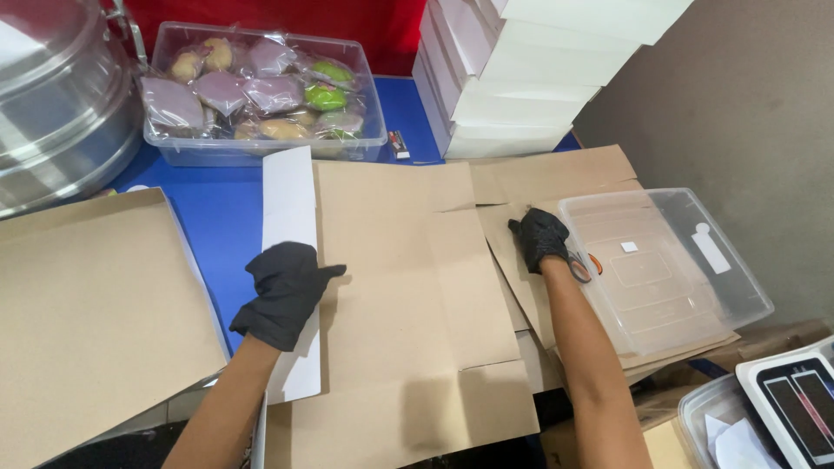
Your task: The person uses a stapler to secure a flat cardboard sheet, then folds and assembles a cardboard box by hand. They manipulate the flaps and sides to form the box structure and place it on the table.
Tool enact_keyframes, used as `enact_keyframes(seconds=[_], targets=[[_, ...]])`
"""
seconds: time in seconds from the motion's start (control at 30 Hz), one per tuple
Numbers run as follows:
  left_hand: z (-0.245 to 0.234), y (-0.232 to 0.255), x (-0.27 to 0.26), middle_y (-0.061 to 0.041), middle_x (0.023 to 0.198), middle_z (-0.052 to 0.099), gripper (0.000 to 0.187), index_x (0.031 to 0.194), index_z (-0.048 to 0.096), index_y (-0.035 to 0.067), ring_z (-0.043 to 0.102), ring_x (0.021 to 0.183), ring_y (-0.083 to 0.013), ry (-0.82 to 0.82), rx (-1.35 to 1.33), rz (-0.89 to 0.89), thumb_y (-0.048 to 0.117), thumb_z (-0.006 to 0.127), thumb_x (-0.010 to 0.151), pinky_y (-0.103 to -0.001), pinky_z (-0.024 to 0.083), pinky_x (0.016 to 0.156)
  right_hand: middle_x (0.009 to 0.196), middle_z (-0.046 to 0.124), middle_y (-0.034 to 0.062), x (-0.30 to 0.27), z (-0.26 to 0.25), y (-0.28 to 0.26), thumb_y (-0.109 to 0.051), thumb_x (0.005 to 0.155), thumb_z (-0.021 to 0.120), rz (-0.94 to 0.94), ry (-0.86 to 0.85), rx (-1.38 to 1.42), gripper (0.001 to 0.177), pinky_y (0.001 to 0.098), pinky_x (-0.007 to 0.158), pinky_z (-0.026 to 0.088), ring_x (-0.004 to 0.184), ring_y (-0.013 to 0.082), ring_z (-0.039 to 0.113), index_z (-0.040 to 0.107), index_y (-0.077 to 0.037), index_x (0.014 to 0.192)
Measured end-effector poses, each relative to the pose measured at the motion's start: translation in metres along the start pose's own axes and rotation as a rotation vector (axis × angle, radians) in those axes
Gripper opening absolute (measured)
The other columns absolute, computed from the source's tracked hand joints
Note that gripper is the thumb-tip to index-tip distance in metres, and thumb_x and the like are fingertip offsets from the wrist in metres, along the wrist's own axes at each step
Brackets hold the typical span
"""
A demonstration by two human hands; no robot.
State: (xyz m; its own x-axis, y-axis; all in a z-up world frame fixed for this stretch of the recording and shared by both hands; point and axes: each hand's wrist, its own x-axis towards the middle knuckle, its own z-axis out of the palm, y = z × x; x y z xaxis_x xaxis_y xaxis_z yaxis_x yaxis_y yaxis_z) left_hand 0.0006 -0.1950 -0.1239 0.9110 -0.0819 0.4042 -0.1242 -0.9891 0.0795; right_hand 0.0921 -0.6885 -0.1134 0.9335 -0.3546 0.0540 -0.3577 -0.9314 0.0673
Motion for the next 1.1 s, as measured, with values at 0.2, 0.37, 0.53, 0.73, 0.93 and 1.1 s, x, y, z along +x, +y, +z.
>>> enact_keyframes(seconds=[0.2, 0.37, 0.53, 0.73, 0.93, 1.1], targets=[[0.046, -0.006, 0.028, -0.01, 0.118, 0.051, 0.042, 0.108, 0.062, 0.017, 0.055, 0.1, -0.0441, -0.028, -0.205, -0.124, 0.058, 0.055, 0.101, -0.054, 0.051, 0.069, 0.097, 0.075, 0.0139, -0.004, 0.0, -0.007, -0.042, 0.091, 0.072, -0.136, 0.196, 0.086, 0.033, 0.0489, 0.088, 0.058, 0.104, 0.0347, 0.071, 0.077, -0.011, 0.102], [0.05, -0.007, 0.027, 0.005, 0.173, 0.01, 0.057, 0.163, 0.021, 0.035, 0.019, 0.155, -0.033, -0.35, -0.312, -0.165, 0.054, 0.026, 0.11, -0.06, 0.035, 0.117, 0.102, 0.073, 0.0103, -0.021, 0.006, -0.045, -0.055, 0.097, 0.066, -0.212, 0.246, 0.411, 0.036, 0.0468, 0.096, 0.055, 0.108, 0.0316, 0.067, 0.074, -0.02, 0.101], [0.074, 0.004, 0.031, 0.005, 0.174, -0.006, 0.056, 0.163, 0.012, 0.035, -0.004, 0.159, -0.0184, -0.53, -0.049, -0.069, 0.049, 0.018, 0.109, -0.065, 0.008, 0.122, 0.108, 0.072, 0.0079, -0.008, 0.027, -0.084, -0.07, 0.095, 0.061, -0.106, 0.19, 0.44, 0.061, 0.0366, 0.102, 0.053, 0.116, 0.023, 0.065, 0.071, -0.013, 0.112], [0.076, 0.002, 0.009, 0.005, 0.175, -0.004, 0.056, 0.164, 0.011, 0.039, -0.003, 0.159, -0.016, -0.405, 0.232, -0.095, 0.052, 0.014, 0.11, -0.058, -0.007, 0.12, 0.125, 0.068, 0.006, -0.029, -0.027, -0.132, -0.042, 0.074, 0.089, 0.158, -0.003, 0.802, 0.05, 0.0437, 0.107, 0.049, 0.129, 0.0269, 0.059, 0.071, -0.021, 0.116], [0.06, -0.013, 0.004, 0.012, 0.174, 0.002, 0.053, 0.159, 0.02, 0.047, 0.008, 0.158, -0.014, -0.468, -0.013, -0.092, 0.055, 0.017, 0.107, -0.054, 0.007, 0.123, 0.099, 0.076, 0.0103, -0.03, -0.009, -0.155, -0.021, 0.069, 0.095, -0.218, 0.173, 1.127, 0.036, 0.0353, 0.087, 0.059, 0.099, 0.0248, 0.074, 0.075, -0.017, 0.098], [0.083, -0.028, 0.044, 0.012, 0.138, 0.047, 0.047, 0.134, 0.052, 0.056, 0.051, 0.125, -0.0251, -0.473, -0.317, -0.366, 0.076, 0.039, 0.093, -0.046, 0.046, 0.093, 0.118, 0.073, 0.005, -0.081, -0.016, -0.205, -0.018, 0.079, 0.087, -0.496, 0.013, 1.094, 0.037, 0.0336, 0.103, 0.051, 0.115, 0.0193, 0.065, 0.075, -0.021, 0.114]])
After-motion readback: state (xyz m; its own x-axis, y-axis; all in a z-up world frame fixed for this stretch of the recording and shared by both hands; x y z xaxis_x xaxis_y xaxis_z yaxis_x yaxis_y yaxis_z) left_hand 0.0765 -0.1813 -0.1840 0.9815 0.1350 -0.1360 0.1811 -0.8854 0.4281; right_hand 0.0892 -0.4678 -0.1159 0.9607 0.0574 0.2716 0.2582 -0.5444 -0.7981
